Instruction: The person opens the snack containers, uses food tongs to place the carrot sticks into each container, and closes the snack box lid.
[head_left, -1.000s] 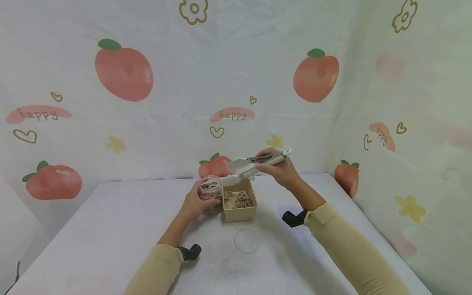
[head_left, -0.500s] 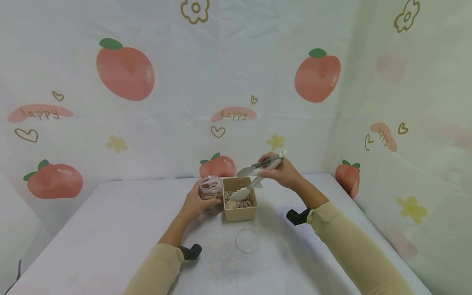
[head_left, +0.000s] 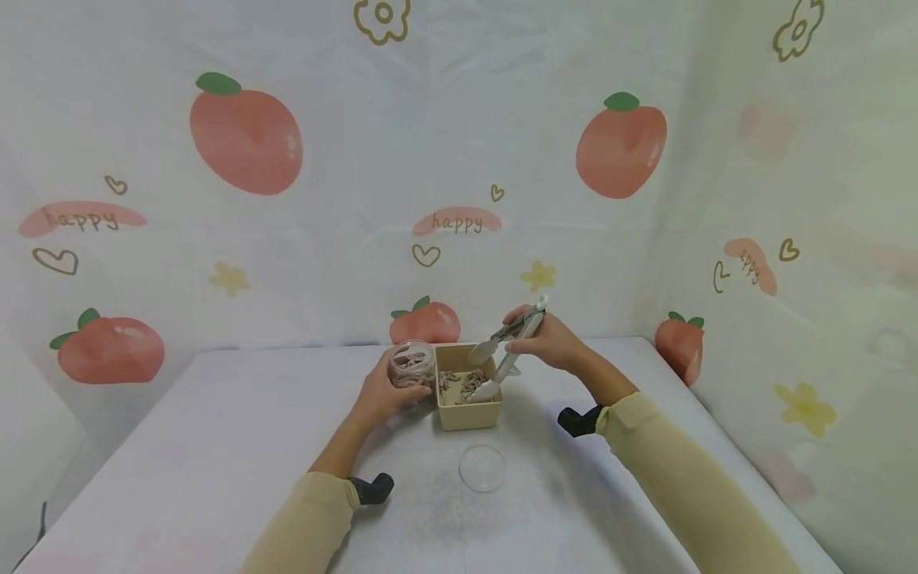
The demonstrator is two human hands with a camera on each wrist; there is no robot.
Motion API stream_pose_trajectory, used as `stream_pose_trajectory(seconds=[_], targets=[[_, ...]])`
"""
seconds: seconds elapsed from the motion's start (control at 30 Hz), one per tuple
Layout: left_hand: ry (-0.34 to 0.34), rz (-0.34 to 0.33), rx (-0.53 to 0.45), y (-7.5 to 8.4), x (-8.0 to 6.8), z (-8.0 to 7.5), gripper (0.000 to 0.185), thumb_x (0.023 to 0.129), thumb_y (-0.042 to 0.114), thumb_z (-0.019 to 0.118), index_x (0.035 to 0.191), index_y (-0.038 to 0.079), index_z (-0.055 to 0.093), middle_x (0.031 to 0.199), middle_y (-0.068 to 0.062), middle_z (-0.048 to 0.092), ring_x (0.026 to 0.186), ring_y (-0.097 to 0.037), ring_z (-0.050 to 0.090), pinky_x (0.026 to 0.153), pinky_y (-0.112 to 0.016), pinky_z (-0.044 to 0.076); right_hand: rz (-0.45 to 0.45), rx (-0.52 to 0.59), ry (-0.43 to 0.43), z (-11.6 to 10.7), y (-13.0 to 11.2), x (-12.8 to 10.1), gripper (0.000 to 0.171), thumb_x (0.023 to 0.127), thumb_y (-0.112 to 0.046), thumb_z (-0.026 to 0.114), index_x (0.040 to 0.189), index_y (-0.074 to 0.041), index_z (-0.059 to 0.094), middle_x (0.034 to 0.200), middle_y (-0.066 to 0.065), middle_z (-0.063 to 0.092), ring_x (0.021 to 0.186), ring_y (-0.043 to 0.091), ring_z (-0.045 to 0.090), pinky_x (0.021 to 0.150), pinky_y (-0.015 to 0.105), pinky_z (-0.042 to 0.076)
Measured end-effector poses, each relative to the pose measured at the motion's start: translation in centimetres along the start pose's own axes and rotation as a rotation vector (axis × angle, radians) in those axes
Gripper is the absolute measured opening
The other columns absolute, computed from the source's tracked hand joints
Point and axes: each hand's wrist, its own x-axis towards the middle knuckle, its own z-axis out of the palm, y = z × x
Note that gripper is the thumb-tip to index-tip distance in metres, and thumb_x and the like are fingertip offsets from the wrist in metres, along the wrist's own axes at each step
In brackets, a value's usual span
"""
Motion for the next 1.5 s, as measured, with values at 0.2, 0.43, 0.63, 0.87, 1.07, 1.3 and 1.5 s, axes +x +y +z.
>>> stream_pose_trajectory(seconds=[0.2,0.43,0.63,0.87,1.07,1.3,1.5], targets=[[0.005,0.006,0.0,0.2,0.1,0.0,0.098,0.071,0.035,0.087,0.149,0.014,0.032,0.135,-0.017,0.05,0.123,-0.032,0.046,0.103,-0.053,0.035,-0.009,-0.014,-0.024,-0.2,0.5,0.0,0.036,0.084,-0.007,0.073,0.116,0.002,0.059,0.101,0.02,0.067,0.085,0.018,0.059,0.08,0.036,0.047],[-0.01,-0.002,-0.007,-0.1,0.3,0.2,0.099,0.07,0.036,0.088,0.149,0.017,0.032,0.137,-0.015,0.048,0.126,-0.031,0.045,0.104,-0.051,0.035,-0.007,0.002,-0.068,-0.7,0.4,-0.2,0.038,0.082,-0.006,0.072,0.116,0.003,0.058,0.096,0.013,0.067,0.087,0.02,0.058,0.081,0.037,0.047],[-0.006,-0.01,-0.005,-0.1,0.4,0.2,0.1,0.069,0.037,0.088,0.149,0.017,0.032,0.137,-0.014,0.048,0.127,-0.031,0.044,0.105,-0.051,0.034,-0.027,0.0,-0.11,-1.0,0.6,0.2,0.041,0.081,-0.006,0.073,0.117,0.003,0.057,0.1,0.012,0.063,0.091,0.023,0.055,0.082,0.039,0.045],[-0.004,-0.006,-0.008,-0.1,0.3,0.2,0.098,0.07,0.036,0.088,0.149,0.017,0.032,0.137,-0.015,0.048,0.126,-0.031,0.045,0.105,-0.051,0.035,-0.033,-0.028,-0.084,-0.7,0.5,0.4,0.04,0.08,-0.004,0.074,0.116,0.002,0.058,0.1,0.012,0.065,0.089,0.022,0.056,0.081,0.038,0.046],[-0.003,-0.002,-0.01,0.1,0.2,0.1,0.098,0.071,0.035,0.088,0.149,0.017,0.032,0.136,-0.015,0.049,0.125,-0.03,0.046,0.104,-0.051,0.036,-0.076,-0.096,-0.01,-0.1,-1.1,-0.3,0.036,0.081,0.0,0.073,0.113,0.007,0.058,0.096,0.014,0.065,0.087,0.023,0.055,0.078,0.038,0.045],[-0.007,-0.014,-0.007,-0.2,0.1,0.1,0.099,0.07,0.036,0.088,0.149,0.017,0.032,0.135,-0.015,0.05,0.125,-0.031,0.046,0.104,-0.051,0.036,-0.08,-0.077,-0.016,-0.1,-2.3,-0.8,0.036,0.082,0.001,0.072,0.113,0.01,0.057,0.099,0.016,0.066,0.093,0.03,0.059,0.08,0.038,0.046],[-0.002,-0.003,-0.002,-0.3,0.1,0.1,0.098,0.071,0.034,0.088,0.149,0.017,0.032,0.134,-0.015,0.05,0.123,-0.03,0.047,0.102,-0.05,0.037,-0.083,-0.083,-0.082,-0.1,0.2,0.2,0.039,0.08,-0.005,0.073,0.115,0.005,0.057,0.1,0.012,0.066,0.088,0.021,0.055,0.079,0.038,0.046]])
